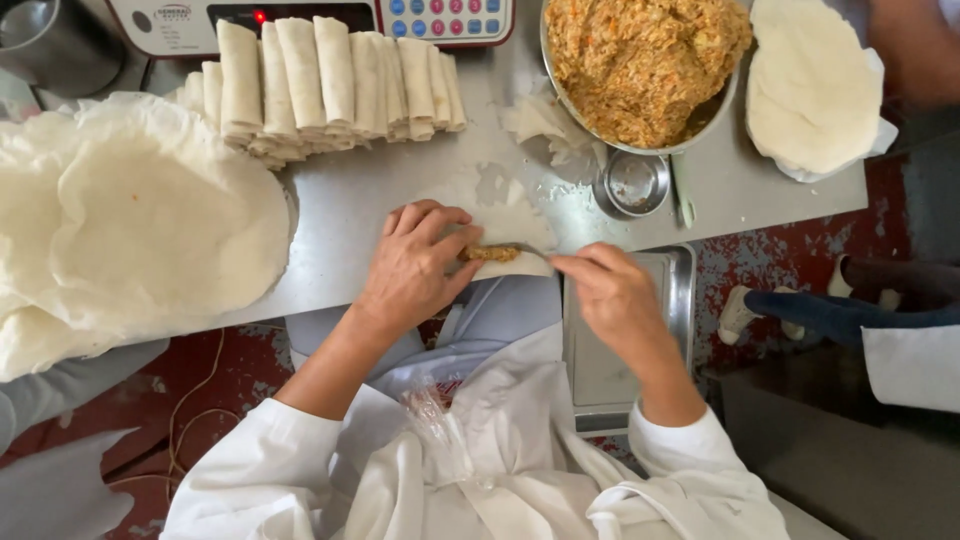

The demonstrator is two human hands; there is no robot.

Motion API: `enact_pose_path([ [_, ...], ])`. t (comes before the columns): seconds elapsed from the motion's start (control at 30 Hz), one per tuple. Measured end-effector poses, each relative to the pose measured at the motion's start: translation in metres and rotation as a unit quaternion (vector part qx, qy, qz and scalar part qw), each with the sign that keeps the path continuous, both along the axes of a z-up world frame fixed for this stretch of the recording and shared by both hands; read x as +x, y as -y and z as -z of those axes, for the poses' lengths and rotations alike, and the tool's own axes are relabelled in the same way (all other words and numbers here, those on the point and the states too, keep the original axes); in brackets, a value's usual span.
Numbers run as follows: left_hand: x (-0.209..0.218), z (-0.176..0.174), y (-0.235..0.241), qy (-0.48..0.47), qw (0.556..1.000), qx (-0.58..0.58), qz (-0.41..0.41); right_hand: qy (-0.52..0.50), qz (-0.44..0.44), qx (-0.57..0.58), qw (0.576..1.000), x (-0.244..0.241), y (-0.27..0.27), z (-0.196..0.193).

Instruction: A worker is manually peeling spring roll wrappers, adding filling, and rolling them into finished spring rolls on a stainless steel production table.

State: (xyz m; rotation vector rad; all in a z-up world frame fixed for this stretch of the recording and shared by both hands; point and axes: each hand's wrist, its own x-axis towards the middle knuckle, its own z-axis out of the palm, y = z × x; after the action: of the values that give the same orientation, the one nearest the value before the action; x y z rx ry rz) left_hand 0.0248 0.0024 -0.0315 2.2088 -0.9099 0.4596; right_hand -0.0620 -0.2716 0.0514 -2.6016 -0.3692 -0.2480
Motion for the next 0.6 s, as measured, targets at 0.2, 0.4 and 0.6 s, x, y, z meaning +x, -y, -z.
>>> enact_pose_path([
  [0.2,0.003,-0.008,-0.013,0.015,1.000,0.015,-0.015,0.071,0.083,-0.148,0.983,0.035,0.068,-0.049],
  [0.4,-0.002,-0.027,-0.035,-0.076,0.997,0.017,-0.029,0.123,0.113,-0.234,0.958,0.089,0.096,-0.016],
  [0.6,-0.005,-0.030,-0.062,-0.073,0.981,0.026,-0.177,0.130,0.121,-0.211,0.961,0.042,0.018,0.000],
])
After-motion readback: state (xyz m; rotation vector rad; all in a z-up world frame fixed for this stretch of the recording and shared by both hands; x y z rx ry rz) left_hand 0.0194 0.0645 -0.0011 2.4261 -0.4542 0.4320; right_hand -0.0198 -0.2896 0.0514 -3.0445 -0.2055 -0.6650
